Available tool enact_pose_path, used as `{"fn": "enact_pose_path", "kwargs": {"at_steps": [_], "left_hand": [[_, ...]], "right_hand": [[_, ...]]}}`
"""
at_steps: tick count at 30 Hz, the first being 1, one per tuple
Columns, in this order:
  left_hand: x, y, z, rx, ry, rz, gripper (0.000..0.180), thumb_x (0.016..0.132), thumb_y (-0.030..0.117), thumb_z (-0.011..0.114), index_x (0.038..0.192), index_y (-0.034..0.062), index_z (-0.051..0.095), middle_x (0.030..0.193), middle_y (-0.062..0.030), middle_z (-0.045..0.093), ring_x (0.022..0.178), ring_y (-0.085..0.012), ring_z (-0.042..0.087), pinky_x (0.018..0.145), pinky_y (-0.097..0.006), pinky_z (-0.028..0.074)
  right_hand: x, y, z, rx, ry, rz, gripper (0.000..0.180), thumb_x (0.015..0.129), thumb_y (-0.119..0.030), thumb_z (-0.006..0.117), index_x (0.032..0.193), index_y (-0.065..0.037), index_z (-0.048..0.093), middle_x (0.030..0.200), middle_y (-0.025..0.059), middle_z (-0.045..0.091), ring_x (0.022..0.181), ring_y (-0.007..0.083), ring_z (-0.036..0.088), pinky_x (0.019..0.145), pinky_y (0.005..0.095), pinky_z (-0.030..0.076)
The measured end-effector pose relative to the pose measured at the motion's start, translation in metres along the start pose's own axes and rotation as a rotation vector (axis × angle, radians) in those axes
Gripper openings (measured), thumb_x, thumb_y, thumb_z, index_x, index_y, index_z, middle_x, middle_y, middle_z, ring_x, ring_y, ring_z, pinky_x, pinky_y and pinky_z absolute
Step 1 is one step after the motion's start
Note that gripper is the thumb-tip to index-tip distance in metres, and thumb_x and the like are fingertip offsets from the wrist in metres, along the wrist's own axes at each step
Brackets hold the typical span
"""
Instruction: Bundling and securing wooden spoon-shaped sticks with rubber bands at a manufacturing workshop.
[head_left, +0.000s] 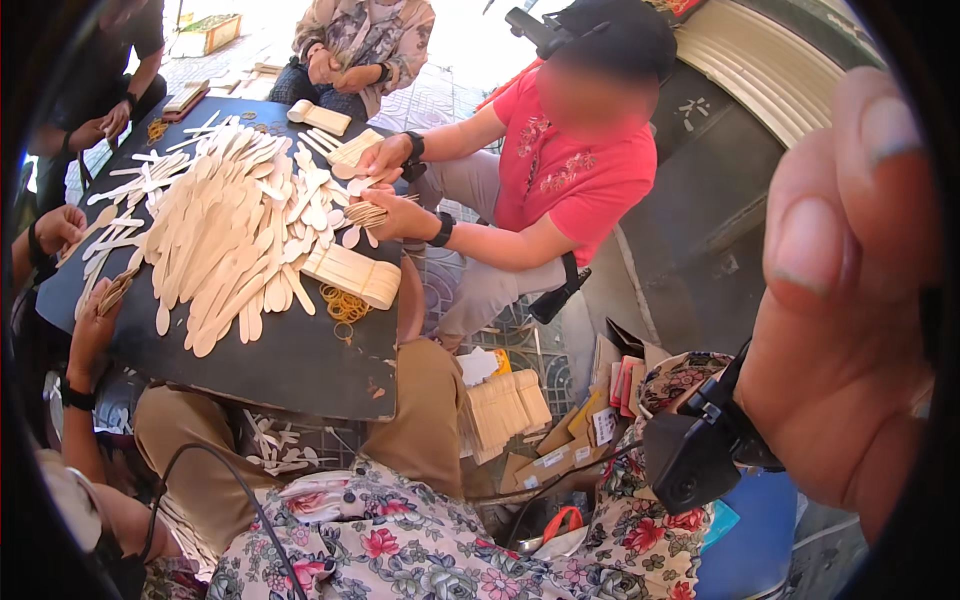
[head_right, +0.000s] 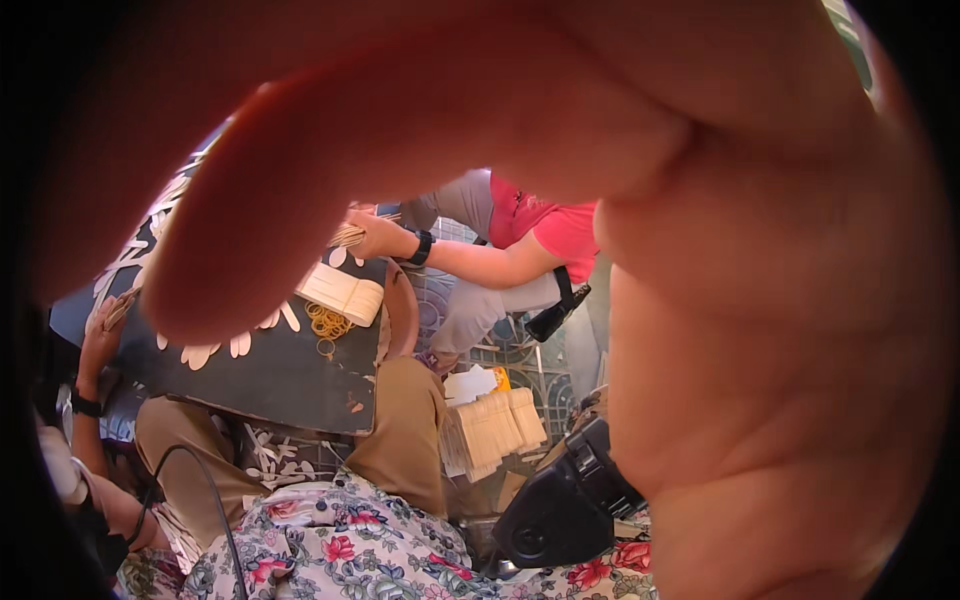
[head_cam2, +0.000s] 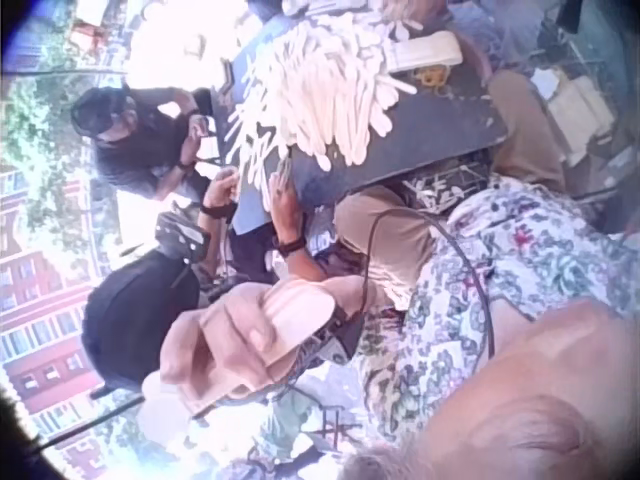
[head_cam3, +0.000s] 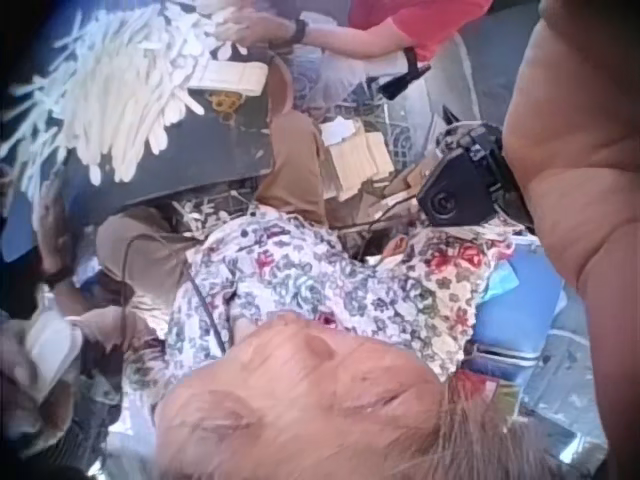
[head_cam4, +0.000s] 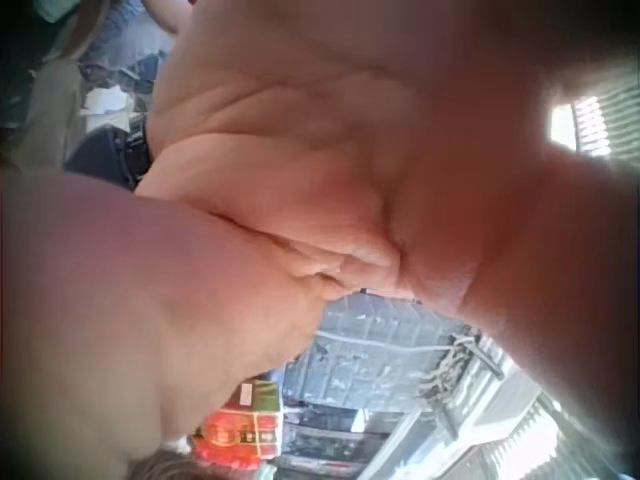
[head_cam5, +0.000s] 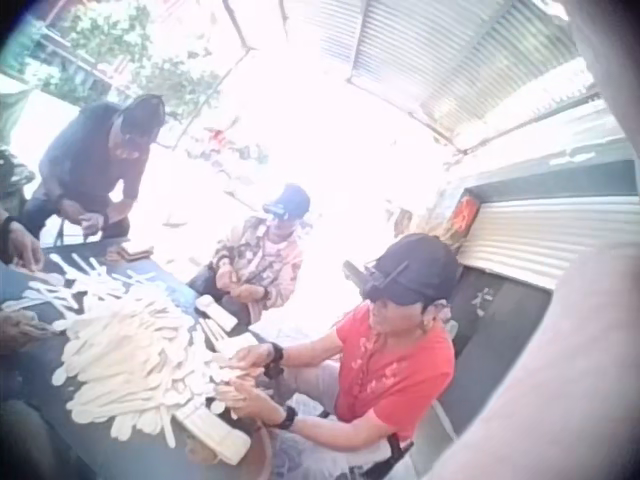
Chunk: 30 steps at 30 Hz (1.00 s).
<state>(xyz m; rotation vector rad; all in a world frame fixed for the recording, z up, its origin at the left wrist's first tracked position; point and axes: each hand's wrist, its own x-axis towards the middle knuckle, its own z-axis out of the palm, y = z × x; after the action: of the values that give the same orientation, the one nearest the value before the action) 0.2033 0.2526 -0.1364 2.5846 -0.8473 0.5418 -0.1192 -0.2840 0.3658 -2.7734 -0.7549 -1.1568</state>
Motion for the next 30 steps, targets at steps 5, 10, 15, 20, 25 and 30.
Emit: {"fn": "enact_pose_path", "kwargs": {"at_steps": [5, 10, 15, 20, 25, 30], "left_hand": [[0.005, 0.006, 0.02, -0.168, 0.012, -0.181, 0.034, 0.097, 0.017, 0.054, 0.123, -0.0048, 0.054, 0.116, -0.0212, 0.063, 0.11, -0.0336, 0.059, 0.095, -0.036, 0.045], [0.009, 0.049, 0.004, -0.45, 0.067, -0.206, 0.027, 0.097, 0.017, 0.054, 0.117, -0.0019, 0.055, 0.096, -0.0157, 0.06, 0.091, -0.0243, 0.057, 0.086, -0.031, 0.045], [0.001, 0.059, -0.005, -0.387, -0.098, -0.088, 0.015, 0.099, 0.017, 0.05, 0.095, 0.0031, 0.051, 0.08, -0.0103, 0.046, 0.077, -0.0214, 0.049, 0.083, -0.032, 0.041], [0.012, 0.081, -0.016, -0.403, -0.135, -0.128, 0.013, 0.098, 0.016, 0.05, 0.096, 0.0031, 0.05, 0.08, -0.0099, 0.046, 0.078, -0.0215, 0.05, 0.083, -0.033, 0.042], [0.014, 0.093, -0.029, -0.417, -0.121, -0.141, 0.011, 0.097, 0.014, 0.051, 0.097, 0.003, 0.05, 0.081, -0.0096, 0.047, 0.078, -0.0216, 0.051, 0.083, -0.034, 0.043], [0.002, 0.099, -0.039, -0.382, -0.131, -0.205, 0.01, 0.097, 0.012, 0.051, 0.099, 0.003, 0.049, 0.082, -0.0092, 0.048, 0.079, -0.0217, 0.053, 0.083, -0.035, 0.044]], "right_hand": [[-0.016, 0.001, -0.01, -0.063, -0.034, 0.036, 0.052, 0.101, -0.025, 0.04, 0.14, 0.009, 0.03, 0.128, 0.0202, 0.052, 0.112, 0.021, 0.056, 0.095, 0.0309, 0.049], [-0.022, -0.007, -0.024, -0.116, -0.026, 0.026, 0.052, 0.102, -0.026, 0.037, 0.141, 0.008, 0.03, 0.131, 0.0201, 0.051, 0.115, 0.0207, 0.055, 0.097, 0.0307, 0.048], [-0.008, -0.005, -0.026, -0.146, -0.01, -0.03, 0.051, 0.103, -0.027, 0.035, 0.141, 0.007, 0.03, 0.133, 0.02, 0.049, 0.118, 0.0204, 0.054, 0.1, 0.0304, 0.048], [0.007, 0.006, -0.015, -0.14, -0.037, -0.069, 0.051, 0.104, -0.028, 0.032, 0.142, 0.007, 0.03, 0.136, 0.0199, 0.048, 0.121, 0.0201, 0.053, 0.102, 0.0301, 0.047], [0.013, 0.004, -0.016, -0.135, -0.032, -0.08, 0.051, 0.106, -0.029, 0.029, 0.142, 0.006, 0.03, 0.138, 0.0198, 0.047, 0.124, 0.0198, 0.052, 0.105, 0.0298, 0.047], [0.013, 0.029, 0.023, -0.047, -0.018, -0.093, 0.049, 0.105, -0.028, 0.031, 0.141, 0.005, 0.032, 0.139, 0.0191, 0.047, 0.127, 0.0206, 0.051, 0.107, 0.0313, 0.044]]}}
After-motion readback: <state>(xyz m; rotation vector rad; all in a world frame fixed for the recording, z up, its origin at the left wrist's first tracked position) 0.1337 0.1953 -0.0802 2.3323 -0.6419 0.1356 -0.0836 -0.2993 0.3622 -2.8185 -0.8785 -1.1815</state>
